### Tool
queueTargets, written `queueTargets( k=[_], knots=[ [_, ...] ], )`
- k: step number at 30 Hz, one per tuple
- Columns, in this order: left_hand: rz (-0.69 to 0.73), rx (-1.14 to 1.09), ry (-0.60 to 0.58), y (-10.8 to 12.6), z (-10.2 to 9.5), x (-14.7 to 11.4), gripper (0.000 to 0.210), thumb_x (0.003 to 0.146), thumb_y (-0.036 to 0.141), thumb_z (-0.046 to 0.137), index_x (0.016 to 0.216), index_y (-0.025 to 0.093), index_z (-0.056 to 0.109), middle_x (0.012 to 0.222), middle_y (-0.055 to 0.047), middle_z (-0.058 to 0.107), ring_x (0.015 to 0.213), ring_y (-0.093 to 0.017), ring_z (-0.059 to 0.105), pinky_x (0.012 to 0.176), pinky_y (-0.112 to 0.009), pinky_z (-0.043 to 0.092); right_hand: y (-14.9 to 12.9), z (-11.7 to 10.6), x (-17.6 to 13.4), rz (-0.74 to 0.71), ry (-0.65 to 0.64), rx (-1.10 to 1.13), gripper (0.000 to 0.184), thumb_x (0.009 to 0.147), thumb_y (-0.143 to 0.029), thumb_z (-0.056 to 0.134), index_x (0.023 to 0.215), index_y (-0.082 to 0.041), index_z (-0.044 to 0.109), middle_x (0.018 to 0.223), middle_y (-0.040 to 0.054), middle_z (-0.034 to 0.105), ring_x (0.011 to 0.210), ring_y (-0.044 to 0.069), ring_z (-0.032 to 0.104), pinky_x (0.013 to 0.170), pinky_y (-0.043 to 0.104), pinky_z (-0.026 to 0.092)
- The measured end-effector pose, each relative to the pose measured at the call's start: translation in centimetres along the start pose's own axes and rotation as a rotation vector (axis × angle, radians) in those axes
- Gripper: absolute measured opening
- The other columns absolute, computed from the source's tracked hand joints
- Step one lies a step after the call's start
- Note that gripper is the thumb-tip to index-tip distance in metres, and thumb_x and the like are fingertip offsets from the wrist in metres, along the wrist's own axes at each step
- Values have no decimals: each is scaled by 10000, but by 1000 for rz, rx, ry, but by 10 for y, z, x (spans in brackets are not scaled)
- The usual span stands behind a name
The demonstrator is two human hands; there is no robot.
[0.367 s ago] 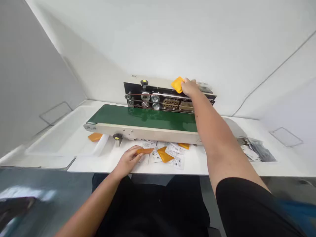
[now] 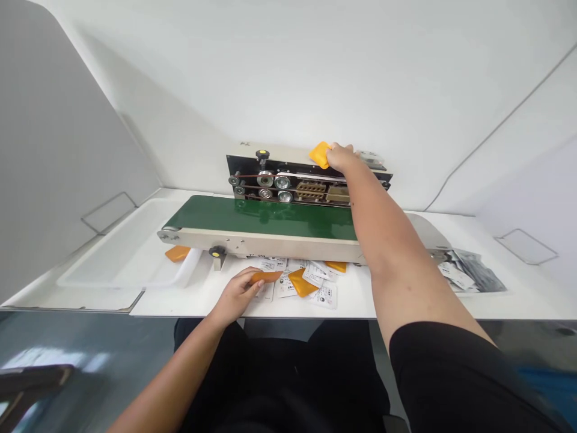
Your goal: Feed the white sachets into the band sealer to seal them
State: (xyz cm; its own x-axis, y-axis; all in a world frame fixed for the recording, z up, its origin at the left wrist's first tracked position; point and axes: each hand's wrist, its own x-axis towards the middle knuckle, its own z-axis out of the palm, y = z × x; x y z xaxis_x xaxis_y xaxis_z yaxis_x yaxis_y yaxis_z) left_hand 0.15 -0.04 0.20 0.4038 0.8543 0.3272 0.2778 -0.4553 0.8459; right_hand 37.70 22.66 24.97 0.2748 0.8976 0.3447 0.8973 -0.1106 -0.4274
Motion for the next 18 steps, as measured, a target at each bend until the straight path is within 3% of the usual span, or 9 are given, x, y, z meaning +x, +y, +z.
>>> queueTargets(
  k=[3,6,8,10,13,18],
  knots=[
    [2,13,-9,-1,-1,0,232,1038,366,591,1037,225,775,1039,-80,736,996,-244,708,886,-351,571,-11,-2,0,117,-39,5,330,995,-460,572,1196,-204,630,1319,187,560,1339,422,471,1145,733,293],
    [9,18,3,-1,-2,0,216,1035,357,596,1015,224,766,1043,-78,737,999,-243,707,892,-352,567,-18,-4,-11,128,100,99,291,1034,-441,520,1178,-211,625,1261,156,585,1283,372,533,1159,673,332],
    [17,10,13,-2,-2,0,199,1031,344,603,1021,224,761,1064,-79,740,1013,-243,706,920,-358,564,-14,-3,-30,54,206,236,294,1063,-465,477,1150,-222,616,1183,121,620,1157,309,604,1110,577,429],
    [26,-1,12,-2,-1,0,189,1030,337,605,1039,224,755,1073,-78,740,1019,-241,705,928,-359,562,-3,0,-60,-79,223,402,321,1053,-528,508,1108,-229,611,1046,76,655,963,246,647,969,457,526],
    [28,-9,4,-3,0,0,184,1026,339,609,1047,221,749,1070,-78,738,1019,-242,706,908,-353,561,23,4,-118,-234,111,575,389,964,-604,655,1064,-229,624,851,18,655,731,185,615,735,327,537],
    [32,8,-2,-4,1,2,202,1024,358,603,1050,220,748,1079,-79,734,1030,-245,702,912,-359,559,70,4,-199,-233,-4,720,408,871,-571,778,1046,-217,672,869,7,696,739,166,643,669,271,520]
  ],
)
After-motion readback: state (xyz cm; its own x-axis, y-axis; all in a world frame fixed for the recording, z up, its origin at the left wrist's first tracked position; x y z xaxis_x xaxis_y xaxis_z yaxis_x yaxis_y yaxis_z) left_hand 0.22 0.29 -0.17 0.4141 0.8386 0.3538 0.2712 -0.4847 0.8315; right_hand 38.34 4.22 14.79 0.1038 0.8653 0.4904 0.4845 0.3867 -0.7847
